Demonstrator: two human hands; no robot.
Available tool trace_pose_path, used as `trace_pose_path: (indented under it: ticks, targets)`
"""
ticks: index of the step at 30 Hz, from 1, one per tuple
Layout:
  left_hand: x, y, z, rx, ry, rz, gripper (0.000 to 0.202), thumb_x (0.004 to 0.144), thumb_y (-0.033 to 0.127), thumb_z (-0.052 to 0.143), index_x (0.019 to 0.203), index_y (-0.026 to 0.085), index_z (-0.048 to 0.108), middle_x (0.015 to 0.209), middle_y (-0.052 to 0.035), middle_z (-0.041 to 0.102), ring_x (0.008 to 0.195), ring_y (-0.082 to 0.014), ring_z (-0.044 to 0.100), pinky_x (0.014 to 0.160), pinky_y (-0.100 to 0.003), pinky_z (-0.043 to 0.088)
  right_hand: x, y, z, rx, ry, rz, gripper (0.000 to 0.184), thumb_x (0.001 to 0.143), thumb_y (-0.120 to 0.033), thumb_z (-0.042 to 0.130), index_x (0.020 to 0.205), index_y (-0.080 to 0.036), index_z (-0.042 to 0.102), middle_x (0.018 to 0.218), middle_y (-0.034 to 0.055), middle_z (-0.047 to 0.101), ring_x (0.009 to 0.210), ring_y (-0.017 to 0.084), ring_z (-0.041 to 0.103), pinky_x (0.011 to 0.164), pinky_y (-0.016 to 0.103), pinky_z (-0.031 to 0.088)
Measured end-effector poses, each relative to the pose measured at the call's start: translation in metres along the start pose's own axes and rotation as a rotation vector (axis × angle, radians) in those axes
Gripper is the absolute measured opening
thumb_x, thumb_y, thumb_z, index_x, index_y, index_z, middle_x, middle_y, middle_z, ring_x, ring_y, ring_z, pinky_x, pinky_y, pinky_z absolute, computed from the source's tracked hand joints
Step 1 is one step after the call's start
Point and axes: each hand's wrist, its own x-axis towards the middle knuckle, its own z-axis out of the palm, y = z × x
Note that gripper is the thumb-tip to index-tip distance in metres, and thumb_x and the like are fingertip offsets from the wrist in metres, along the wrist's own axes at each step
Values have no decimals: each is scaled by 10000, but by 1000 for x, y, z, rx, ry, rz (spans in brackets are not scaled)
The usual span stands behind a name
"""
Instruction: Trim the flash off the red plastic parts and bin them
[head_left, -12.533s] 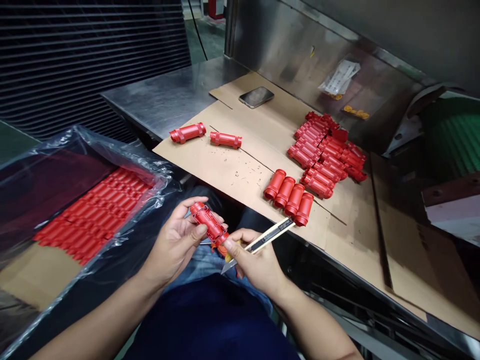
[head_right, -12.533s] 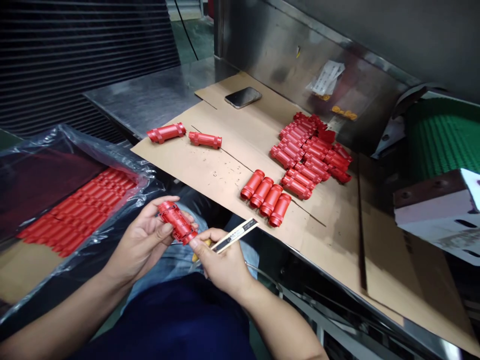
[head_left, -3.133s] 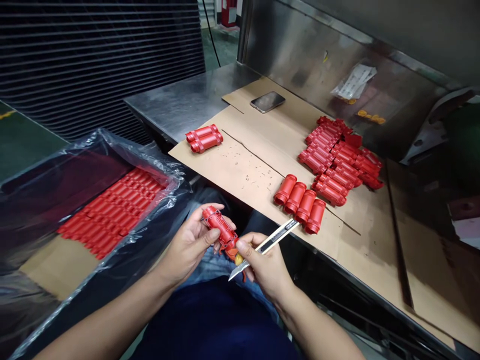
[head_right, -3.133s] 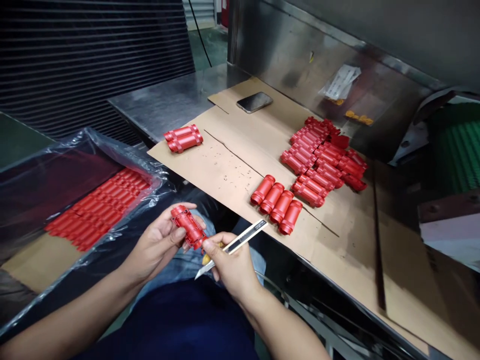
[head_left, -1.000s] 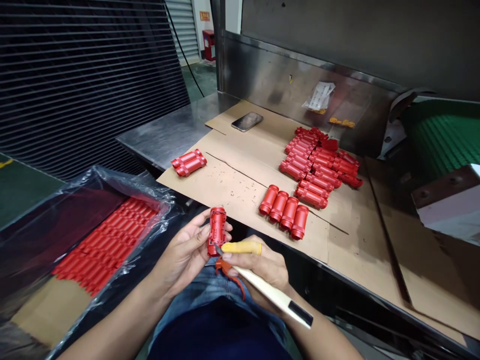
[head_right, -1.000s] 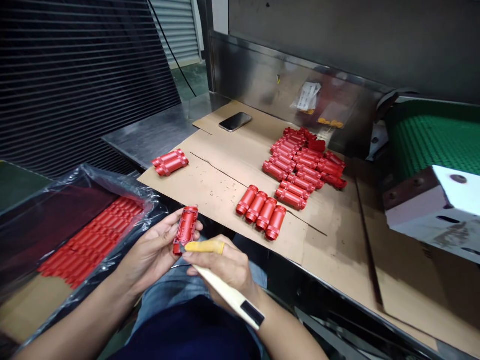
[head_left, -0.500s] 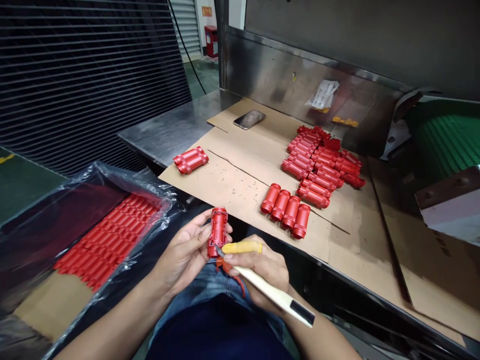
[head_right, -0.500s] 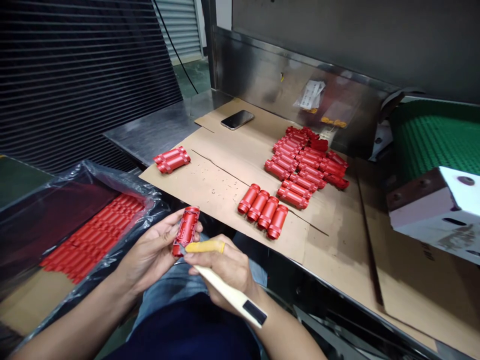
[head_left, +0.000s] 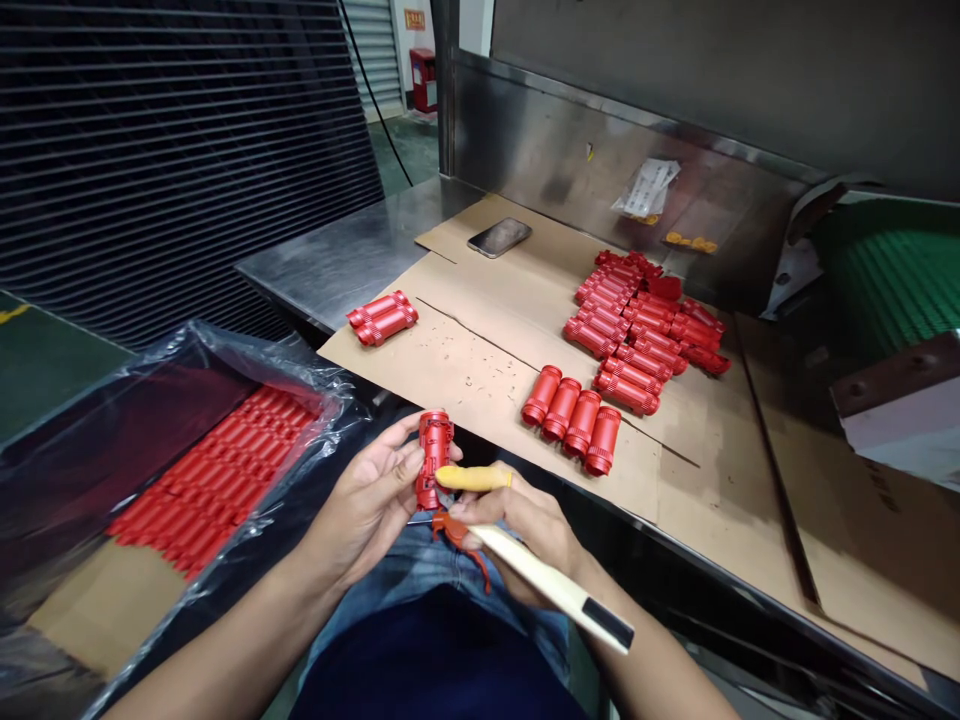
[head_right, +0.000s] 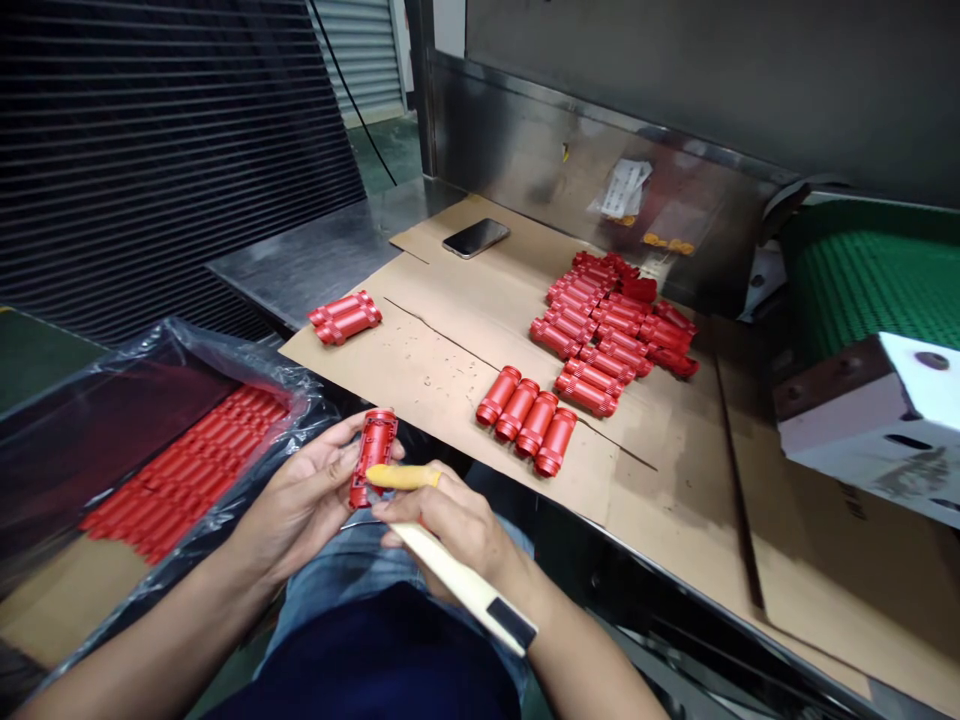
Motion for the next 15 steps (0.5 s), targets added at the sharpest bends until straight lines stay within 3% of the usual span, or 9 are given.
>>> trace_pose_path:
  ticks: [2,5,8,12,15]
  targets:
    - [1,-1,0,-7,-10,-14,490,988,230,800,1444,151,640,1186,-169,806,937,-230,794,795,-303,657,3,0,-5,-32,-79,26,201,1104,-280,659,1277,-262,759,1169,87,809,997,224,759,910,379,673]
    - [2,-2,-2,-46,-32,-71,461,999,223,785,1429,130,647,1171,-173,809,935,-221,796,797,-290,655,4,-3,-10,22,-96,123,249,1095,-295,682,1326,-269,773,1123,80,807,945,213,756,856,355,684]
    - [2,-3,-4,-87,-26,-92,466,986,225,800,1421,128,662,1156,-165,813,965,-228,800,849,-300,657,-2,-3,-6,122,-54,180,232,1078,-311,715,1292,-289,801,1182,70,807,1018,227,782,848,354,705]
    - [1,-2,-4,-83,-33,-99,481,991,235,794,1445,142,666,1183,-169,810,950,-232,796,837,-311,661,-16,2,8,180,39,264,293,1107,-360,676,1356,-243,778,1131,72,803,828,181,805,724,308,724]
    - [1,0,-3,-76,-44,-101,503,993,236,795,1465,136,654,1182,-180,808,942,-222,787,815,-298,661,-20,5,10,231,57,260,282,1081,-403,721,1286,-236,820,1268,95,783,966,206,823,834,326,743]
